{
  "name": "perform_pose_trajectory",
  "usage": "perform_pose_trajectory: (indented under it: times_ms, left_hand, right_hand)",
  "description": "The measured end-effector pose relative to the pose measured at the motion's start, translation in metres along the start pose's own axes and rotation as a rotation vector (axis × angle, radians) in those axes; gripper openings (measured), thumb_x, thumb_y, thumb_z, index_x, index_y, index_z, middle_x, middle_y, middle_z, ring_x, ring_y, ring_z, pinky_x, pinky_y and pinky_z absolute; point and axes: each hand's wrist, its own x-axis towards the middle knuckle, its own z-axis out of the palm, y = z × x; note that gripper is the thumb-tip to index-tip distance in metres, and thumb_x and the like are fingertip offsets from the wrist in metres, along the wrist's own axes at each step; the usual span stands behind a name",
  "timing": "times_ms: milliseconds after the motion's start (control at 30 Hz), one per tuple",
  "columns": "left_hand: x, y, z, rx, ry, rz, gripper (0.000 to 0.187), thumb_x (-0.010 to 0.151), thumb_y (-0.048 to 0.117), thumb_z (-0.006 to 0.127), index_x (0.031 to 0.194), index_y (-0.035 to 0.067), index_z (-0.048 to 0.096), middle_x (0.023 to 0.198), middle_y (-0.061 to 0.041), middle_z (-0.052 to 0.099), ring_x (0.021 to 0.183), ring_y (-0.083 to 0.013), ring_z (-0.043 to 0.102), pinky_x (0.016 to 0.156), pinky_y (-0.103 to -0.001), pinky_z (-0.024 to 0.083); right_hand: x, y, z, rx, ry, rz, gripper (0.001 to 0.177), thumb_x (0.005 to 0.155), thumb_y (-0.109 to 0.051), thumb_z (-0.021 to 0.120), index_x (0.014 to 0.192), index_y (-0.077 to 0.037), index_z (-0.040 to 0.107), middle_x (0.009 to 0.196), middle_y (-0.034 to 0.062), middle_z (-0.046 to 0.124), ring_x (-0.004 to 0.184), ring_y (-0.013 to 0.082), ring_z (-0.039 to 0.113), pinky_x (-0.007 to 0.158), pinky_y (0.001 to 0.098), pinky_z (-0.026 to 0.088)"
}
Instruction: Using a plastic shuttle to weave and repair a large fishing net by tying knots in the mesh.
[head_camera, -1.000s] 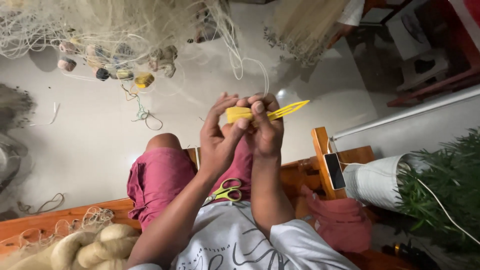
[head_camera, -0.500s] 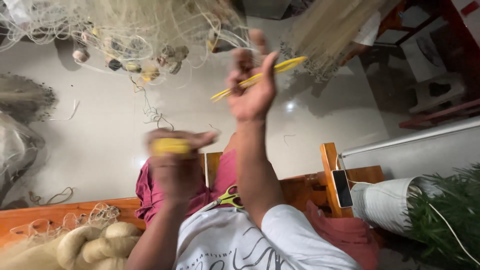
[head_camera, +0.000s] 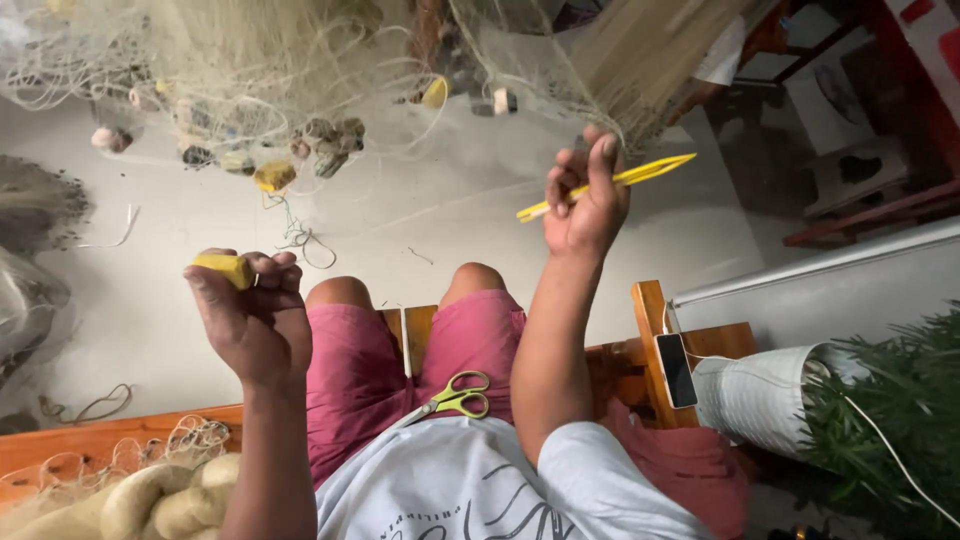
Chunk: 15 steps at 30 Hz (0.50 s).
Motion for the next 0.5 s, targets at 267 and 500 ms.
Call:
perform_pose_trajectory:
  times_ms: [267,500]
  left_hand:
    - [0.006,-0.025,-0.020,0.018,-0.010,-0.049,0.038,0.102,0.048,0.046,0.118,0.014,0.053,0.087,-0.008,0.066,0.092,-0.0250,0.075,0.083,-0.029,0.063]
    - [-0.033,-0.035,0.035,0.205,-0.340,-0.180,0.050,0.093,0.058,0.052,0.121,0.016,0.054,0.122,-0.013,0.061,0.115,-0.0322,0.063,0.094,-0.040,0.055]
  right_hand:
    - [-0.031,-0.003,-0.021,-0.088,0.033,0.009,0.028,0.099,-0.039,0.063,0.114,-0.015,0.060,0.080,0.0157,0.074,0.058,0.0205,0.070,0.035,0.0155,0.029]
    - [-0.100,0.023,0.012,0.025,-0.024,0.137,0.025,0.097,-0.039,0.060,0.107,-0.016,0.057,0.083,0.0171,0.073,0.066,0.0232,0.073,0.050,0.0190,0.055]
